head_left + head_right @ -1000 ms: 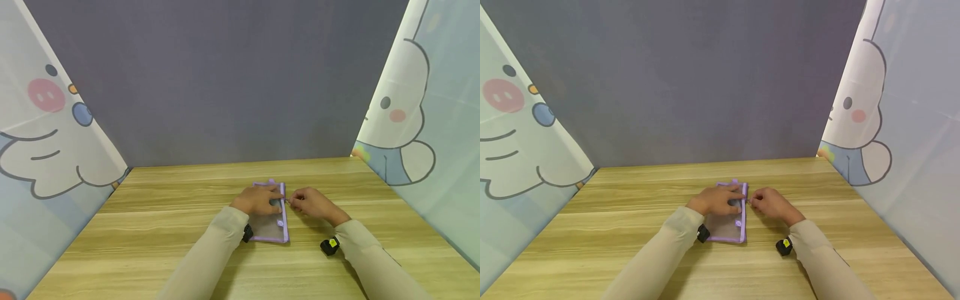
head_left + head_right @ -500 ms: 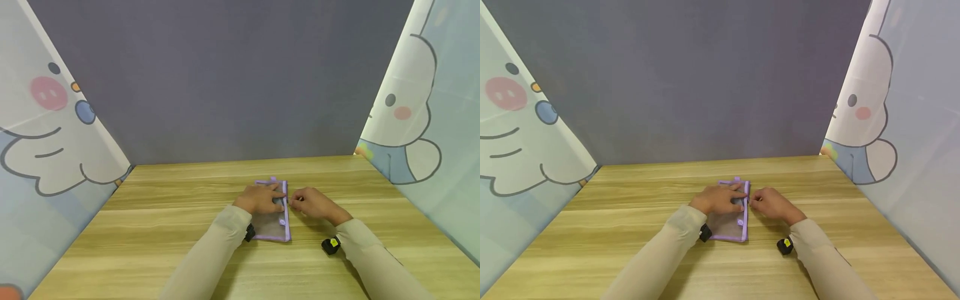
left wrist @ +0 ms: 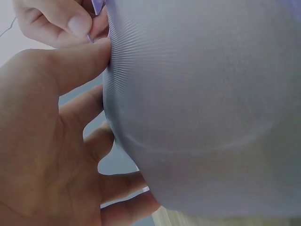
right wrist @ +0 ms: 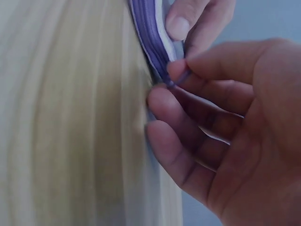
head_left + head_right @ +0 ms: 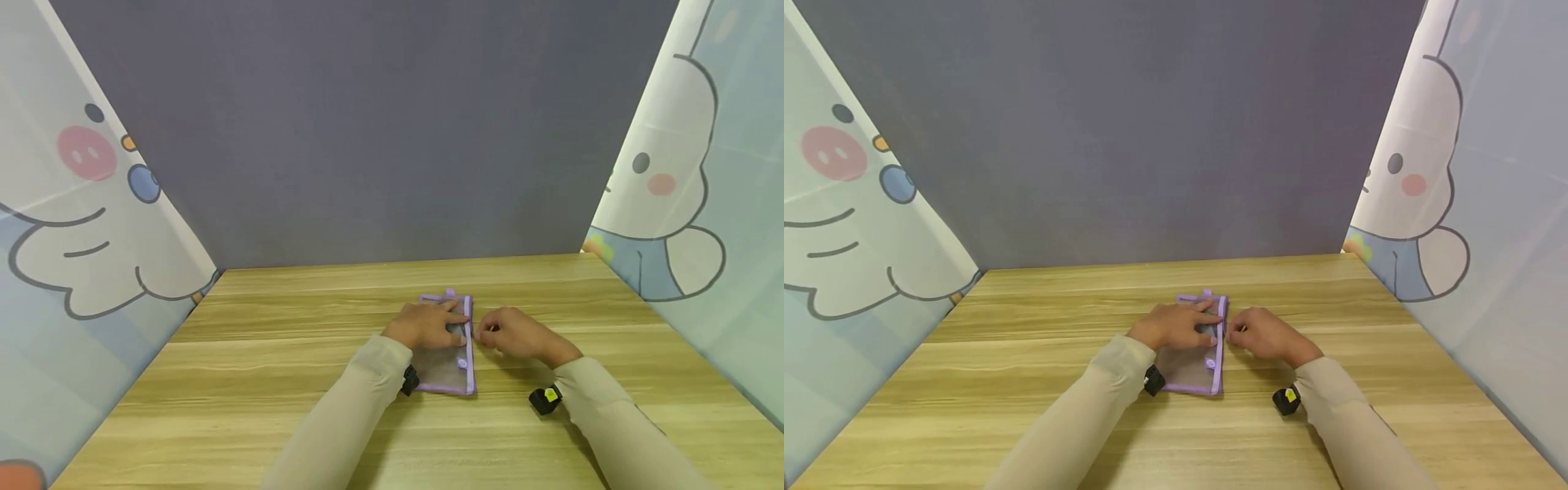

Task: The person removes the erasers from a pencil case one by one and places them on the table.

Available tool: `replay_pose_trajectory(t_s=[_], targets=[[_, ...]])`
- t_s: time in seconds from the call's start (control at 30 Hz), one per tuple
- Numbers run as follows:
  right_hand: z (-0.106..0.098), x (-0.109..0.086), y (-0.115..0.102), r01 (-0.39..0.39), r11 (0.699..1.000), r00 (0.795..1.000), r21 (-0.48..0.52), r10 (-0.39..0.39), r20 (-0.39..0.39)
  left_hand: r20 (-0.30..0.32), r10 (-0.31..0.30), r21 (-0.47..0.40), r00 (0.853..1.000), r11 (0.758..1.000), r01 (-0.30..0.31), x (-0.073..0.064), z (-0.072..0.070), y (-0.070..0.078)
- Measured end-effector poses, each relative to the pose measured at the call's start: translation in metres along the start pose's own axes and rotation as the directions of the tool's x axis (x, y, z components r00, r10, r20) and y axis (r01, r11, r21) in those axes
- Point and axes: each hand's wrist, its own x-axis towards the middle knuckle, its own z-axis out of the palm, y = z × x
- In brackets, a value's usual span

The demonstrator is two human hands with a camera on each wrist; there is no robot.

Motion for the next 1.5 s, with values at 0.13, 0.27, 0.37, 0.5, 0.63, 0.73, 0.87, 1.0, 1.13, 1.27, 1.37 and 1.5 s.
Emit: replay_pose_trajectory(t_s=[0.13, 0.27, 0.37, 0.5, 0.63, 0.73, 0.87, 1.0, 1.13, 1.27, 1.37, 1.5], targets=[[-0.003, -0.002, -0.003, 0.028, 1.000, 0.999, 0.008, -0.029, 0.044, -0.004, -0.001, -0.003, 1.000, 1.000, 0.001, 0.000, 0.000, 0.000], [-0.006, -0.003, -0.006, 0.071, 0.997, 0.994, 0.017, -0.072, 0.077, -0.004, 0.002, 0.005, 1.000, 1.000, -0.002, 0.000, 0.001, -0.002], [-0.008, -0.003, -0.007, 0.091, 0.996, 0.991, 0.024, -0.093, 0.096, -0.010, 0.006, 0.000, 1.000, 1.000, -0.006, -0.001, 0.003, -0.002], [-0.010, -0.005, -0.009, 0.099, 0.995, 0.989, 0.022, -0.101, 0.108, -0.012, 0.012, 0.000, 1.000, 1.000, -0.012, -0.002, 0.003, -0.002], [-0.012, -0.007, -0.012, 0.078, 0.997, 0.990, 0.021, -0.080, 0.118, 0.003, 0.017, 0.005, 1.000, 1.000, -0.017, -0.003, 0.001, -0.001], [-0.014, -0.009, -0.014, 0.066, 0.997, 0.989, 0.031, -0.070, 0.131, 0.007, 0.019, 0.006, 1.000, 1.000, -0.019, -0.004, 0.001, -0.001], [-0.015, -0.009, -0.017, 0.069, 0.996, 0.986, 0.055, -0.077, 0.147, 0.005, 0.015, 0.011, 1.000, 1.000, -0.015, -0.004, 0.001, -0.001], [-0.014, -0.009, -0.016, 0.084, 0.995, 0.986, 0.052, -0.090, 0.138, 0.005, 0.011, -0.010, 1.000, 1.000, -0.011, -0.004, 0.002, -0.001], [-0.011, -0.009, -0.017, 0.108, 0.994, 0.986, 0.030, -0.111, 0.124, 0.002, 0.005, -0.046, 1.000, 0.999, -0.005, -0.005, 0.002, -0.003], [-0.008, -0.012, -0.019, 0.098, 0.995, 0.988, 0.009, -0.098, 0.120, 0.000, 0.003, -0.049, 1.000, 0.999, -0.003, -0.005, 0.004, -0.004], [-0.006, -0.014, -0.021, 0.099, 0.995, 0.988, -0.007, -0.097, 0.120, -0.003, 0.001, -0.050, 1.000, 0.999, -0.001, -0.005, 0.005, -0.005], [-0.007, -0.017, -0.023, 0.128, 0.992, 0.983, -0.013, -0.125, 0.134, -0.005, 0.002, -0.055, 1.000, 0.998, -0.002, -0.005, 0.007, -0.004]])
